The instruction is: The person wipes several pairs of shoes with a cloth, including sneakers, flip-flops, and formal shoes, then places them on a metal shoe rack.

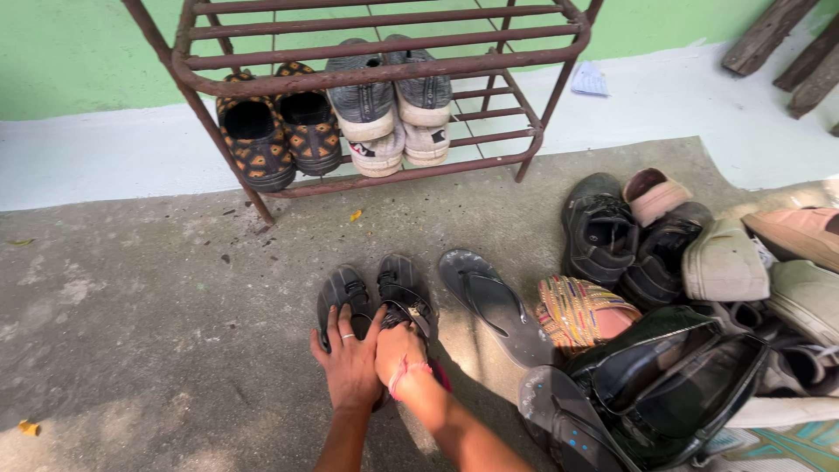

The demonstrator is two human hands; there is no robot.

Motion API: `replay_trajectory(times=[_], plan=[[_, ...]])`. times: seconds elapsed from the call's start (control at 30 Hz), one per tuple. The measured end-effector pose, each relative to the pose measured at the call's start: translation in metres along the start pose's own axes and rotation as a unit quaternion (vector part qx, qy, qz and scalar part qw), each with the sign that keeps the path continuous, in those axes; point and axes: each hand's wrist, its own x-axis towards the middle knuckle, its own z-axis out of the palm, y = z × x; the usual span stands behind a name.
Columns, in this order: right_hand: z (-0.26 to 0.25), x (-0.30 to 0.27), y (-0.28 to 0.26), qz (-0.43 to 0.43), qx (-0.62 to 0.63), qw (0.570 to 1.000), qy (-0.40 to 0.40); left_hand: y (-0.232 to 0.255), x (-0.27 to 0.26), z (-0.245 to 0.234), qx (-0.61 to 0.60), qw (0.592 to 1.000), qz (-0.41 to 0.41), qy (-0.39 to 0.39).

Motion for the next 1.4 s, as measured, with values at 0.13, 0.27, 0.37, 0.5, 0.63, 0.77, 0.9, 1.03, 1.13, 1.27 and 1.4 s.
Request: replay_trajectory(times=[0.13,0.27,0.37,0.5,0.63,0.77,0.9,1.03,1.13,1.27,1.4], plan=[[-0.046,-0.025,-0.014,0.007,0.048,0.998,-0.043,0.001,0.0,0.0,0.02,0.999,-0.001,-0.034],[-0.086,-0.046,-0.018,-0.015,0.05,0.998,-0.047,0.0,-0.001,0.003,-0.017,1.0,0.012,0.004],[-0.099,-0.064,-0.017,-0.034,0.044,0.998,-0.039,0.001,-0.002,-0.002,-0.018,1.0,0.011,-0.017],[-0.099,-0.07,-0.001,-0.056,0.03,0.997,-0.047,0.006,-0.003,-0.021,-0.017,0.994,-0.011,-0.11],[-0.09,-0.049,0.039,-0.034,-0.089,0.956,-0.278,0.005,-0.002,-0.029,-0.134,0.981,-0.052,-0.132],[-0.112,-0.064,0.088,0.118,-0.159,0.944,-0.265,-0.001,-0.004,-0.019,-0.172,0.981,-0.059,-0.061],[-0.149,-0.077,0.066,0.152,-0.231,0.94,-0.198,-0.008,-0.006,-0.013,-0.249,0.959,-0.135,0.006],[-0.152,-0.081,0.043,0.028,-0.185,0.982,-0.005,-0.018,-0.002,-0.002,-0.273,0.914,-0.297,0.035],[-0.12,-0.067,0.032,0.104,-0.031,0.994,0.017,-0.025,-0.001,0.01,-0.185,0.899,-0.394,-0.054],[-0.072,-0.056,0.036,0.214,0.092,0.965,-0.117,-0.031,-0.008,0.032,-0.228,0.869,-0.418,-0.138],[-0.017,-0.049,0.06,0.176,0.189,0.965,-0.048,-0.035,-0.007,0.072,-0.241,0.879,-0.393,-0.124]])
